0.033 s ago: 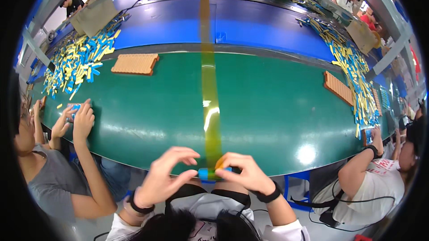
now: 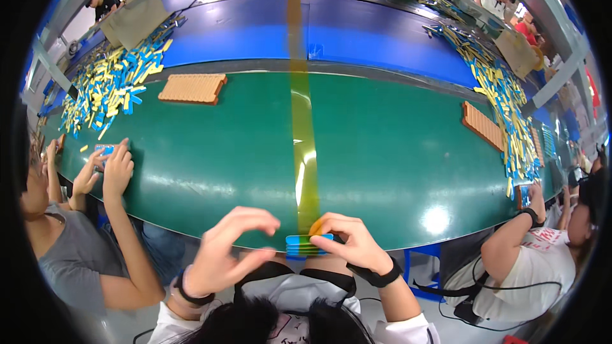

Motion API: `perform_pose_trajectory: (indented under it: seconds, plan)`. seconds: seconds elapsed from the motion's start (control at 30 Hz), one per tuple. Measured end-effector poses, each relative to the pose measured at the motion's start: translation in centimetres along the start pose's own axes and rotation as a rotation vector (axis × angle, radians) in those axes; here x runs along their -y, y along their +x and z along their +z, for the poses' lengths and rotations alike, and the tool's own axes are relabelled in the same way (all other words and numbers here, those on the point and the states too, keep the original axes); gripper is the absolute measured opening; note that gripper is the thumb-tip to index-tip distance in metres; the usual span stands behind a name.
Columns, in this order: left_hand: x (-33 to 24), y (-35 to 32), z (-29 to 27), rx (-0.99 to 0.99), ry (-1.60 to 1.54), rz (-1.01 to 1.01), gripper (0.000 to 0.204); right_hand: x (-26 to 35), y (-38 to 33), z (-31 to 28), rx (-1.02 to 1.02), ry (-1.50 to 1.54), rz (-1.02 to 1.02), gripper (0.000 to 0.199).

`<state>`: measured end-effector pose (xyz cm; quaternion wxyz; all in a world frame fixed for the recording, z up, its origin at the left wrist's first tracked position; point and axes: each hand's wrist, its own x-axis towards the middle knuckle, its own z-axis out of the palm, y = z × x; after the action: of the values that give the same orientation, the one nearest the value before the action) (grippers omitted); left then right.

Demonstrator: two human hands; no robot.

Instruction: Assembling small blue and green plastic components on a production line.

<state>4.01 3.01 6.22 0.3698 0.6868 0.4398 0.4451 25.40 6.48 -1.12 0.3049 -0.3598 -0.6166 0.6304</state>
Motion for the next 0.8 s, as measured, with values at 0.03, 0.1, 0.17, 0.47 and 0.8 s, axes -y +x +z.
perform_pose_trajectory:
  seconds: [0.03,0.1,0.17,0.47,0.8]
  plan:
    - [-1.3,-0.1,-0.8,0.083,-0.079,0.151,0.027,-0.1,-0.2,-0.2,0.028,0.011,-0.047,0.009]
    - [-4.5,-0.5,-1.3,0.243,-0.181,0.301,0.022,0.2,-0.3,-0.3,0.074,-0.009,-0.134,0.009]
    - [-7.4,-1.0,-1.3,0.249,-0.383,0.591,0.011,0.8,0.1,0.6,0.101,-0.060,-0.168,0.012]
    - [-8.7,0.3,-0.3,0.207,-0.568,0.828,0.005,0.2,0.2,-0.4,0.098,-0.006,-0.190,0.015]
    - [-9.6,1.1,-0.7,0.316,-0.611,0.874,0.006,0.1,0.0,0.0,0.107,-0.028,-0.242,0.013]
